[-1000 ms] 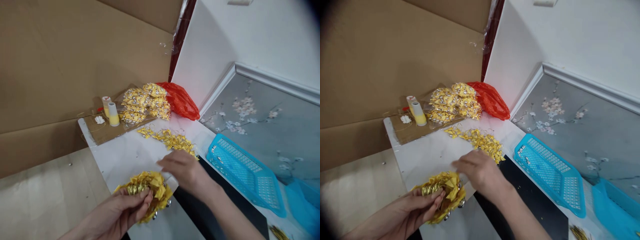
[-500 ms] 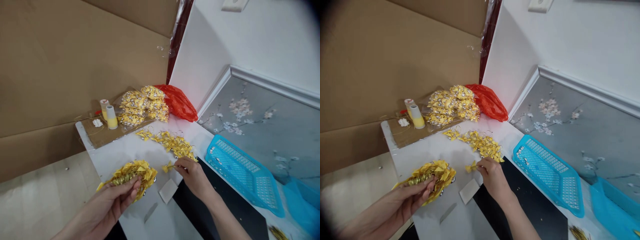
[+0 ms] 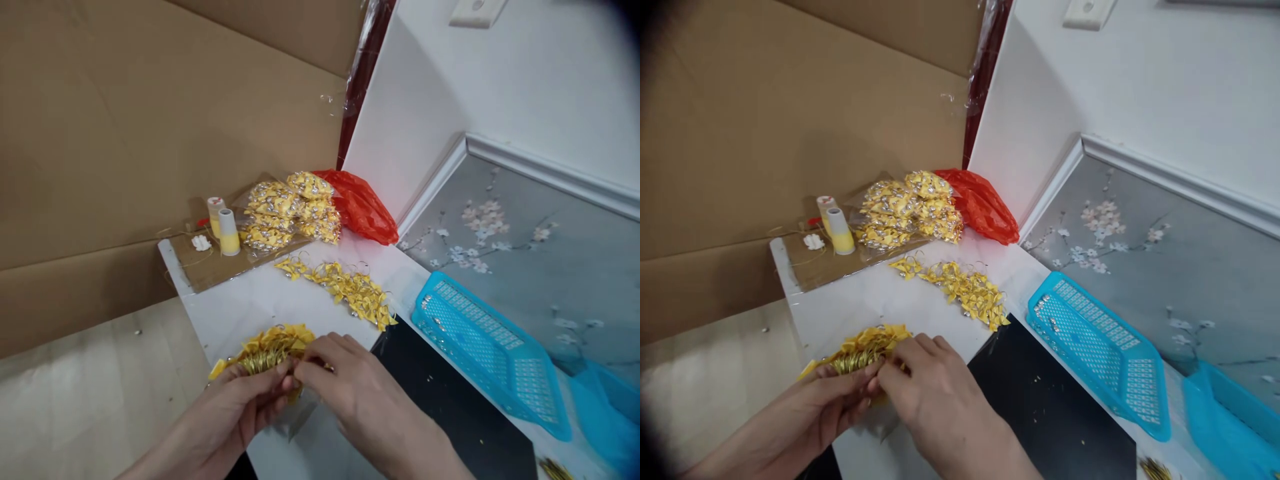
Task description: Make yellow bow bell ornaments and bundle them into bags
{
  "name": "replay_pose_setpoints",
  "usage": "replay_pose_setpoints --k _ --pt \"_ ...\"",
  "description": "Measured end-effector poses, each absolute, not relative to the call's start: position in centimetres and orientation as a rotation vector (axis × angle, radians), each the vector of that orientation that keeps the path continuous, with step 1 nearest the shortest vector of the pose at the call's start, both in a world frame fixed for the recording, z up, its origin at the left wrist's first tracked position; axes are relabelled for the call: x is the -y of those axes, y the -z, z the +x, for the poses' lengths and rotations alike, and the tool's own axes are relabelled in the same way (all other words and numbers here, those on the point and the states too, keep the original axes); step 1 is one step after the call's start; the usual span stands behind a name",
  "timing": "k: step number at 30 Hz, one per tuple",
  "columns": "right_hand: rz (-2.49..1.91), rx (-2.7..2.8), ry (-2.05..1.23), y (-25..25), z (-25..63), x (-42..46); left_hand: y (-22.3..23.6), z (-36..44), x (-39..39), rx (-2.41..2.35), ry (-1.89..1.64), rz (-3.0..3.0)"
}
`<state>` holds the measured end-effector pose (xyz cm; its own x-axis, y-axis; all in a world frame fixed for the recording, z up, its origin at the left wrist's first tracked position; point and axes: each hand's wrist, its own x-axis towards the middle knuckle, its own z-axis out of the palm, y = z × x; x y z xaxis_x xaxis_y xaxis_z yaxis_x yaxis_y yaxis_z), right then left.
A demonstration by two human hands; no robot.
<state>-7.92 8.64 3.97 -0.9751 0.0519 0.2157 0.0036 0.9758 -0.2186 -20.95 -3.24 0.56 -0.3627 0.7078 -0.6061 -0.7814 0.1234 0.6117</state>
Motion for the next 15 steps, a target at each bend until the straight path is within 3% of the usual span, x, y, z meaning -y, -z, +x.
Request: replay_pose_setpoints --k 4,15 --pt "-0.048 2.825 -0.560 -3.0 -8.6 -8.4 -0.4 -20.3 3.5 -1.134 -1.513 -0.094" --pt "-0.067 2.687 -0.829 -1.2 -8.0 -8.4 -0.5 -20.4 3.8 -1.091 -1.483 -0.147"
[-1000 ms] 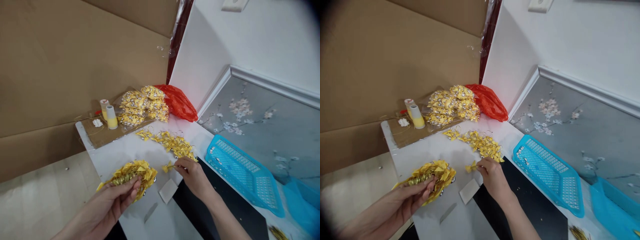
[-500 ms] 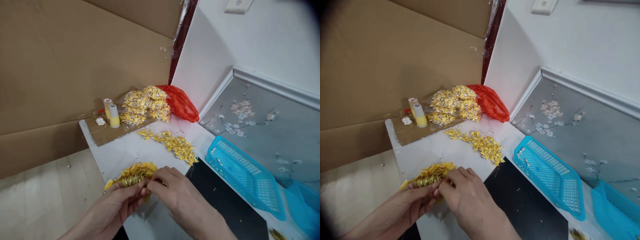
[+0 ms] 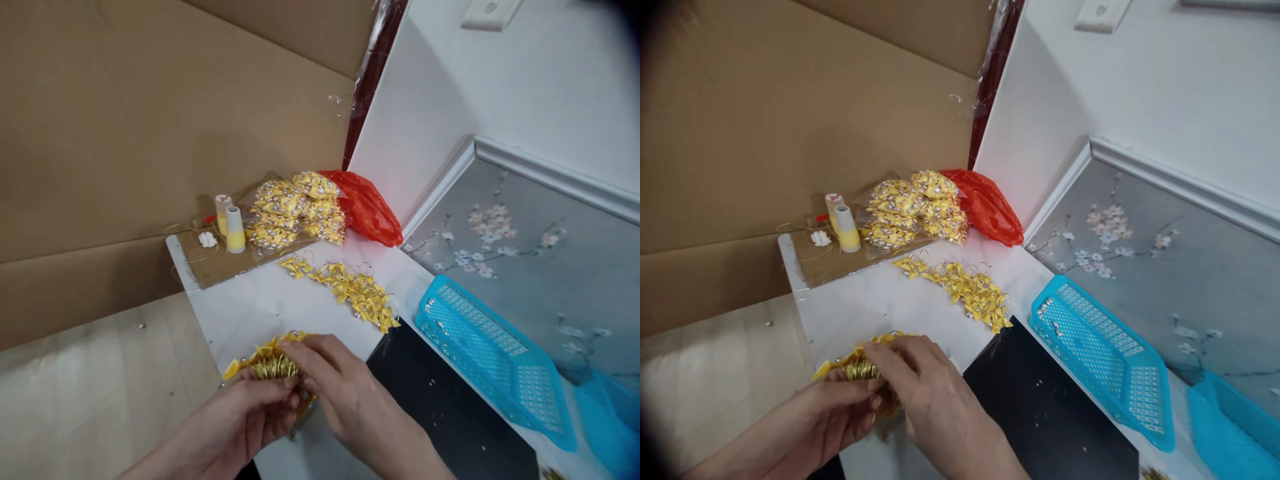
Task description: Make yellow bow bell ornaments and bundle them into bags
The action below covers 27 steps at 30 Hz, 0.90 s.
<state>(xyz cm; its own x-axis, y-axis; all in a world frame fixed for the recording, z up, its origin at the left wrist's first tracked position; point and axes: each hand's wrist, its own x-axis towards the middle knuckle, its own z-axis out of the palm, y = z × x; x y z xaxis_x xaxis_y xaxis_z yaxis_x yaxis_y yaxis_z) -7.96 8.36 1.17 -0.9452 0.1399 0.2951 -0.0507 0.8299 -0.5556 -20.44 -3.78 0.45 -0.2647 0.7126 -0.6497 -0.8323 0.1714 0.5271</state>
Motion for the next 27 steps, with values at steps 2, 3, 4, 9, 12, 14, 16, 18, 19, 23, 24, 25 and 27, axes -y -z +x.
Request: replay_pose_setpoints --k 2,3,4,9,12,14,16,18,19,23,24,25,27 --pt "-0.072 2.692 -0.851 -1.1 -8.0 -8.2 -0.3 -20.4 4.0 -1.081 -1.492 -0.141" --pt "-0.068 2.690 -0.859 -1.1 -8.1 -8.2 -0.2 -20.4 4.0 -1.078 -1.499 -0.137" --pt "-0.064 2.680 -0.866 -0.9 -8.2 -8.1 -0.1 -20.4 4.1 -1.075 -1.504 -0.137" --pt "-0.076 2.539 -0.937 0.3 -8.6 -8.1 0.2 -20.5 4.1 -1.030 -1.526 -0.219" --pt "-0.014 2.481 -0.994 0.7 -8.9 -8.5 0.4 -20.9 4.3 -1.002 -1.518 -0.248" --pt "0.049 2.470 -1.024 0.6 -9.1 -8.8 0.6 -21.2 4.6 -1.011 -1.499 -0.256" --pt "0.083 2.477 -1.042 0.6 -9.5 -9.1 0.8 -21.5 4.9 -0.999 -1.484 -0.256" --pt "0.093 2.477 -1.060 0.6 -9.8 -9.4 1.0 -21.8 5.0 -0.982 -1.489 -0.276" --pt "0.095 2.469 -1.073 0.6 -10.0 -9.4 1.1 -22.0 5.0 -0.976 -1.498 -0.287" --pt "0.100 2.429 -1.141 0.7 -10.6 -9.7 1.3 -22.7 4.9 -0.937 -1.502 -0.275" --pt "0.102 2.429 -1.152 0.7 -10.8 -9.8 1.3 -22.8 5.0 -0.919 -1.492 -0.264" --pt "0.106 2.431 -1.162 0.7 -10.9 -9.8 1.3 -22.9 5.0 -0.908 -1.479 -0.260" --pt "0.116 2.435 -1.198 0.7 -11.2 -10.1 1.3 -23.0 4.9 -0.909 -1.464 -0.264"
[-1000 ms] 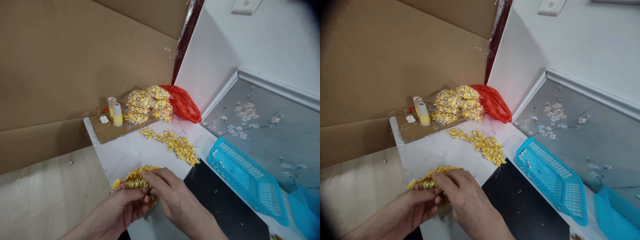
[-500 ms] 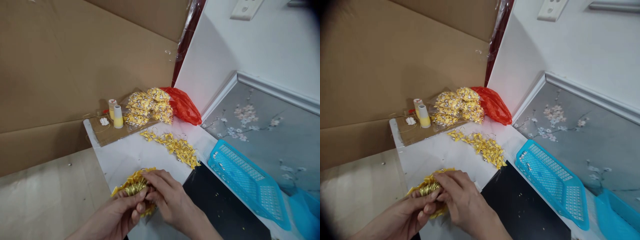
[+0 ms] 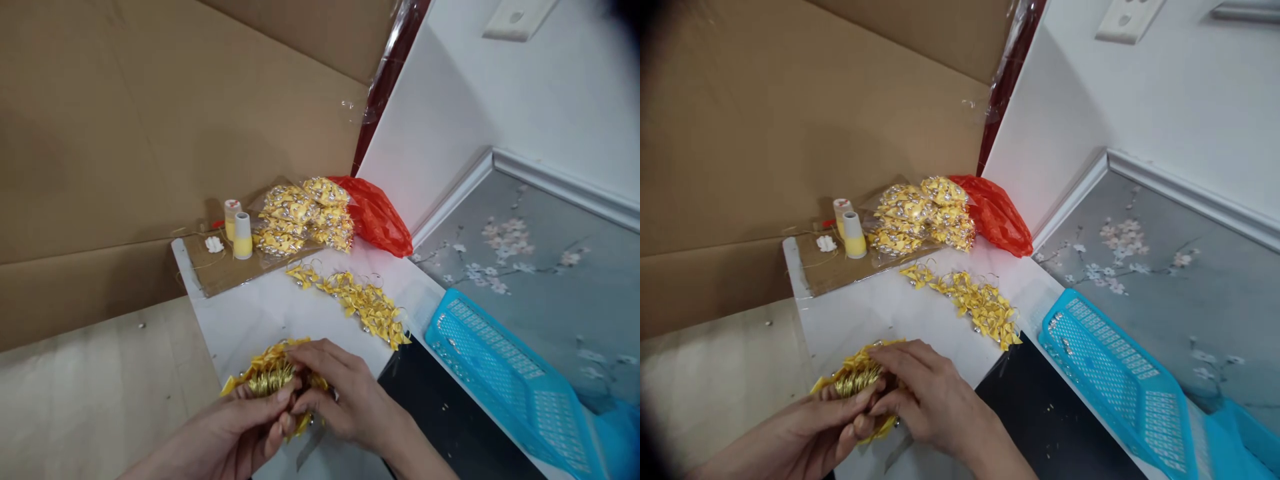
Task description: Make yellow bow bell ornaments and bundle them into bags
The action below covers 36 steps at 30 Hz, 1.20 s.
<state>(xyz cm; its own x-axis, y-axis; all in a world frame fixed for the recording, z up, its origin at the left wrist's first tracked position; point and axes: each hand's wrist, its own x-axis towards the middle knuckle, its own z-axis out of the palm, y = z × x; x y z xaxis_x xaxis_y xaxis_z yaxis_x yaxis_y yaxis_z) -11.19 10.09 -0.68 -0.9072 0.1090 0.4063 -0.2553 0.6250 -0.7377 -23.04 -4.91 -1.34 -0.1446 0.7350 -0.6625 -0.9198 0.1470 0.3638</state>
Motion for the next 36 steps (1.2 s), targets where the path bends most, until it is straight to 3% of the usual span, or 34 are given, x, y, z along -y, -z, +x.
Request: replay_pose_setpoints --k 4,10,14,19,25,30,36 --pt "-0.044 2.417 -1.216 1.0 -11.7 -11.9 1.1 -23.1 4.3 -0.949 -1.462 -0.316" --pt "-0.804 2.246 -0.792 2.9 -13.0 -17.5 -0.3 -23.4 3.2 -1.014 -1.559 -0.461" --pt "-0.959 2.262 -0.634 4.0 -14.0 -19.0 -1.2 -23.4 3.1 -1.058 -1.610 -0.527" --pt "-0.882 2.291 -0.678 3.4 -13.6 -18.3 -0.9 -23.3 3.2 -1.038 -1.640 -0.524" --pt "-0.632 2.290 -0.785 -0.6 -12.0 -13.7 -0.6 -23.3 3.2 -1.028 -1.609 -0.452" --pt "-0.092 2.532 -0.419 -2.0 -11.8 -8.8 0.1 -22.9 3.6 -0.957 -1.636 -0.433" --pt "-0.024 2.539 -0.236 -1.1 -11.3 -7.8 0.2 -22.6 4.1 -0.880 -1.655 -0.460"
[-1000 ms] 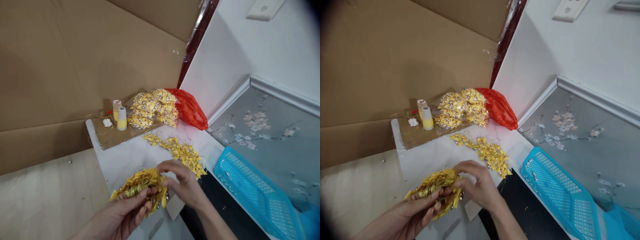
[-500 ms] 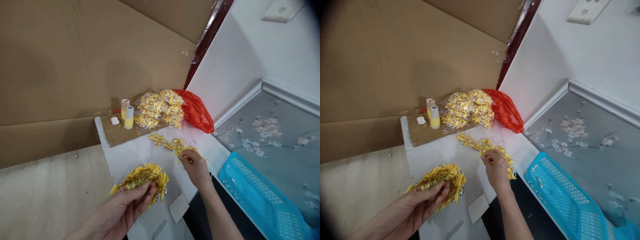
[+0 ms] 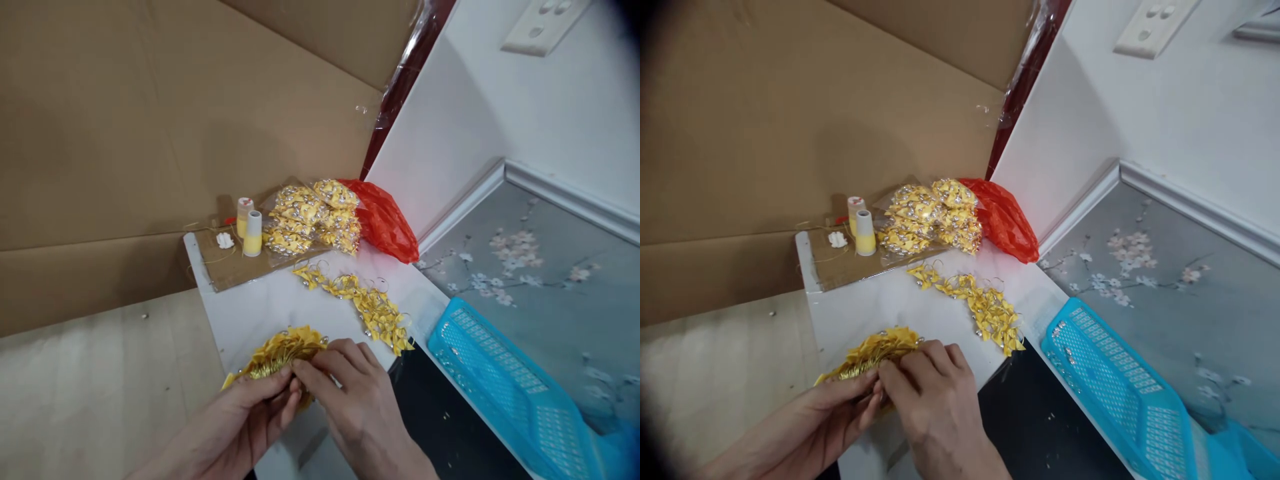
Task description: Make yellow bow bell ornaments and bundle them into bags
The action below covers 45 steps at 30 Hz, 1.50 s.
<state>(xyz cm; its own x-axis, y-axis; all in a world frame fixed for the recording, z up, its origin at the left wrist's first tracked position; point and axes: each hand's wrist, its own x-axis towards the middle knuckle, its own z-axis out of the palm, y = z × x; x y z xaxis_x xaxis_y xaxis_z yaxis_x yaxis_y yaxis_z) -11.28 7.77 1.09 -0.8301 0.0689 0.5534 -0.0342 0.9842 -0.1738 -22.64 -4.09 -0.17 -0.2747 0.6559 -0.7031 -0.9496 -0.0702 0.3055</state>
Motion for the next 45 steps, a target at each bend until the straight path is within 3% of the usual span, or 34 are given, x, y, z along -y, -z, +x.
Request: replay_pose_setpoints --k 14,18,21,25,29,35,45 --pt "-0.064 2.731 -0.166 -1.0 -11.3 -7.6 0.3 -22.1 4.4 -0.948 -1.625 -0.400" --pt "-0.055 2.710 -0.525 -1.3 -11.7 -8.6 0.3 -22.6 4.1 -0.957 -1.641 -0.415" --pt "-0.300 2.559 -0.717 -1.1 -12.2 -12.0 0.0 -23.2 3.8 -0.978 -1.646 -0.482" --pt "-0.747 2.434 -0.516 0.6 -13.6 -18.0 -0.1 -23.7 3.7 -1.011 -1.684 -0.554" --pt "-0.927 2.447 -0.428 2.6 -15.0 -20.8 0.5 -23.8 3.8 -1.018 -1.681 -0.577" --pt "-0.923 2.408 -0.535 2.4 -14.4 -21.1 0.7 -24.0 3.8 -1.010 -1.672 -0.552" --pt "-0.694 2.356 -1.021 -0.5 -12.0 -16.7 -0.3 -23.2 3.2 -1.049 -1.683 -0.507"
